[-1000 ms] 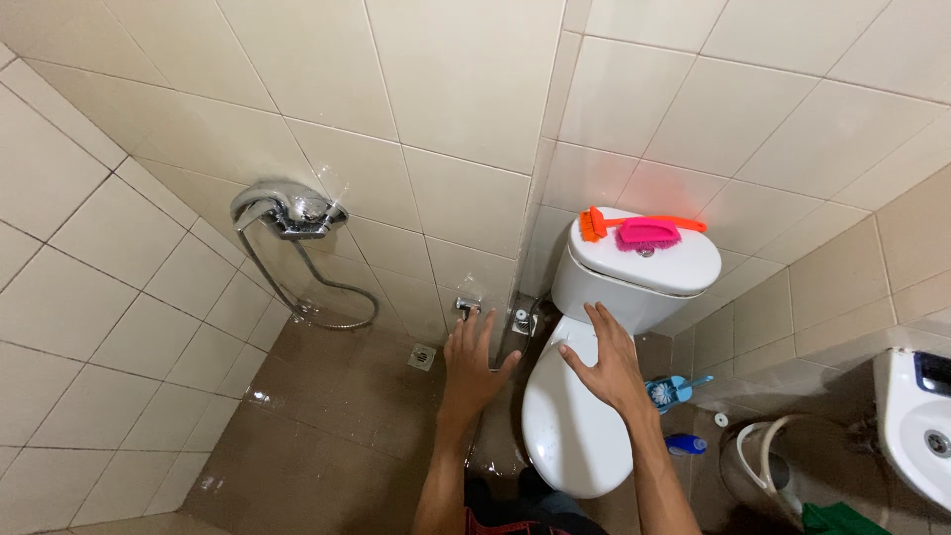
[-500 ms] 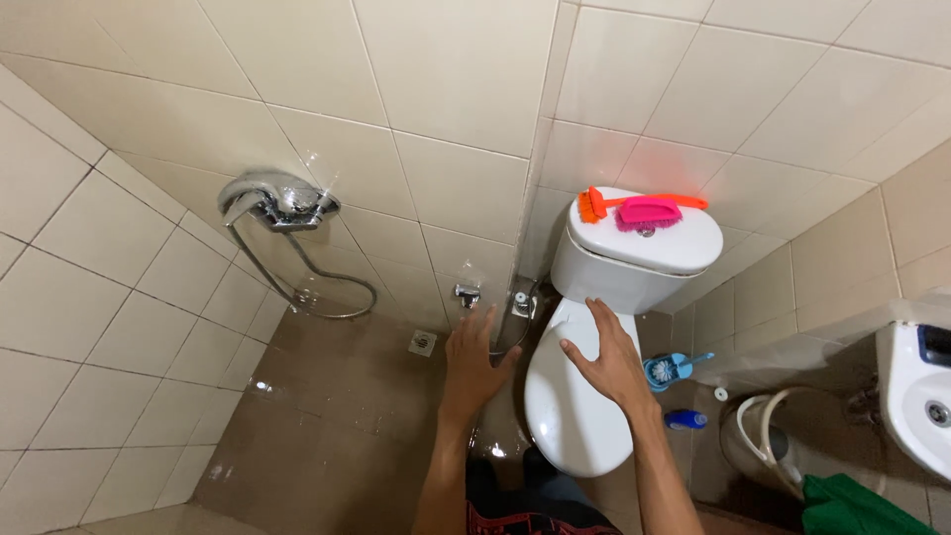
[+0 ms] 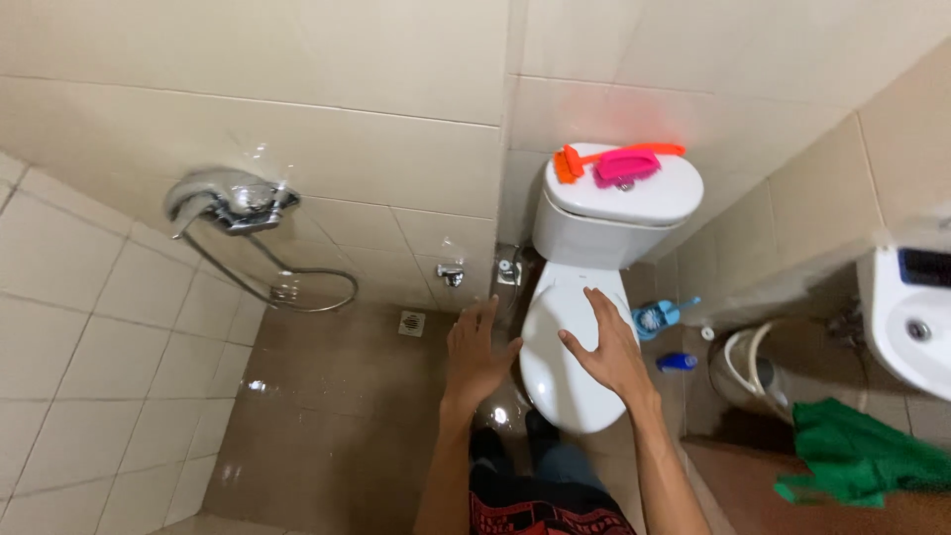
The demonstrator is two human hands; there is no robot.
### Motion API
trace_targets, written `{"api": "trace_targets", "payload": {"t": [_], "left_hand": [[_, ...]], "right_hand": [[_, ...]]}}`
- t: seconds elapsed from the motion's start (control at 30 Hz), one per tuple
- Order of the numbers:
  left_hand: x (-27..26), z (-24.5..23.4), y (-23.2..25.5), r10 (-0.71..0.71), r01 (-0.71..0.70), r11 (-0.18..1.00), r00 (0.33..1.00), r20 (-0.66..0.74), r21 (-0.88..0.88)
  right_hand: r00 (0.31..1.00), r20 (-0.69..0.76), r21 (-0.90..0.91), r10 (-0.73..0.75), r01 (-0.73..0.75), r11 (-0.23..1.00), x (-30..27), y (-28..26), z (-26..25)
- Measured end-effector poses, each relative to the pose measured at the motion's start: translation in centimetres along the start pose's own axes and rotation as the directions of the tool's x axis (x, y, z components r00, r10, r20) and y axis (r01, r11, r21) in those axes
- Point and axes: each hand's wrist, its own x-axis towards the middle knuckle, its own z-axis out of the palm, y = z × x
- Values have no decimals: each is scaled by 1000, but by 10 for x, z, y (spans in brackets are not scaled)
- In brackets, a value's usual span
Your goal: Replacing or repairing a handheld bidet sprayer and a shower hose in a bathroom.
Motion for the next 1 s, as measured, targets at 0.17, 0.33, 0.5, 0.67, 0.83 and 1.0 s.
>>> {"api": "trace_targets", "payload": {"t": [0.17,0.33,0.5,0.67,0.83,1.0], "left_hand": [[-1,15,0,64,-65,997,996,55,32],[6,20,11,-1,-8,999,978,209,39],[5,23,16,107,-103,994,982,153,-34],[11,31,17,149,-143,988,979,136,-56],[16,33,22,143,-139,989,983,113,-43],[22,39,26,147,-143,988,985,89,-54]], "right_hand": [[993,-13,-7,114,-114,993,-20,9,-2],[987,-63,9,148,-147,989,-36,9,-9],[982,-103,12,160,-160,987,-41,16,-9],[981,-92,-17,169,-171,985,-42,25,-13],[982,-107,5,156,-156,988,-34,27,-21],[982,-69,-16,175,-177,984,-23,40,-21]]}}
